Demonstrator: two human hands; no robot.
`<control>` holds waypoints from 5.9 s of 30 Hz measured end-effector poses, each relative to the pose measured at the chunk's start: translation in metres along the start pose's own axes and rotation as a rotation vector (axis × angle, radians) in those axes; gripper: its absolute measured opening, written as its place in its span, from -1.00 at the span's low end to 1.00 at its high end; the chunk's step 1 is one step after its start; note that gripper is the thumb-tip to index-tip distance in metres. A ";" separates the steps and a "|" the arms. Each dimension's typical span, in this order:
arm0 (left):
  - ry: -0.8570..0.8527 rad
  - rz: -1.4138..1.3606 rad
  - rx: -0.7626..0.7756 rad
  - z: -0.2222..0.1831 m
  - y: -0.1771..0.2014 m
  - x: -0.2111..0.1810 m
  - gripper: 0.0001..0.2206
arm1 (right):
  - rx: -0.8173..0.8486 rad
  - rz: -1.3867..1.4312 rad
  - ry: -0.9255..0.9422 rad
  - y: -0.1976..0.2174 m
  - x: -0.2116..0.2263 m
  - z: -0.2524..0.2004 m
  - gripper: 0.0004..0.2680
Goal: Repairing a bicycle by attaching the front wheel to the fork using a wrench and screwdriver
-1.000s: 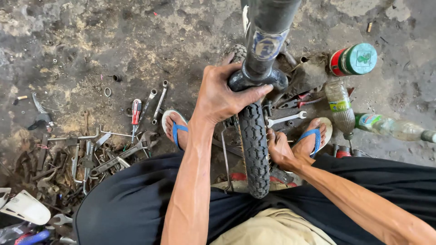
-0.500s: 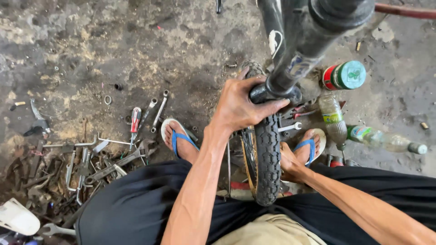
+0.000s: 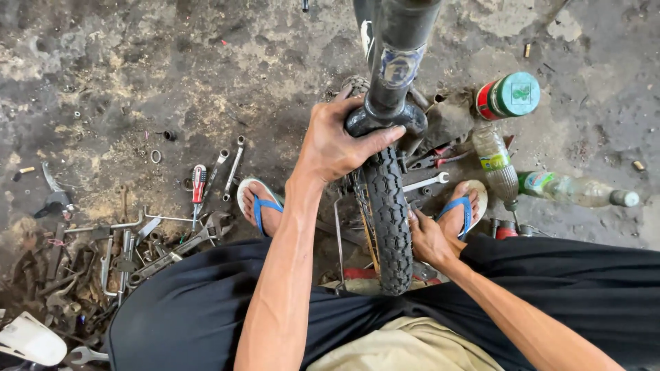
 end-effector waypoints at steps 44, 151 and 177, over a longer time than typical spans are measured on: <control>0.007 0.231 -0.025 0.014 -0.009 -0.031 -0.63 | -0.165 -0.106 0.564 0.119 0.218 -0.059 -0.48; 0.321 -0.075 0.299 0.049 -0.006 -0.043 -0.70 | -0.316 -0.440 0.111 -0.043 -0.051 0.129 -0.76; 0.079 0.290 0.101 0.037 -0.027 -0.046 -0.69 | -0.101 -0.515 0.280 -0.065 0.055 -0.046 -0.75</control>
Point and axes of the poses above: each hand's wrist, its own z-axis towards the middle knuckle, its own y-axis out of the back of the hand, x = y × z, the point moved 2 cm from there along z, towards the middle knuckle, and after that the axes turned 13 degrees about -x, right-handed, at the moved point
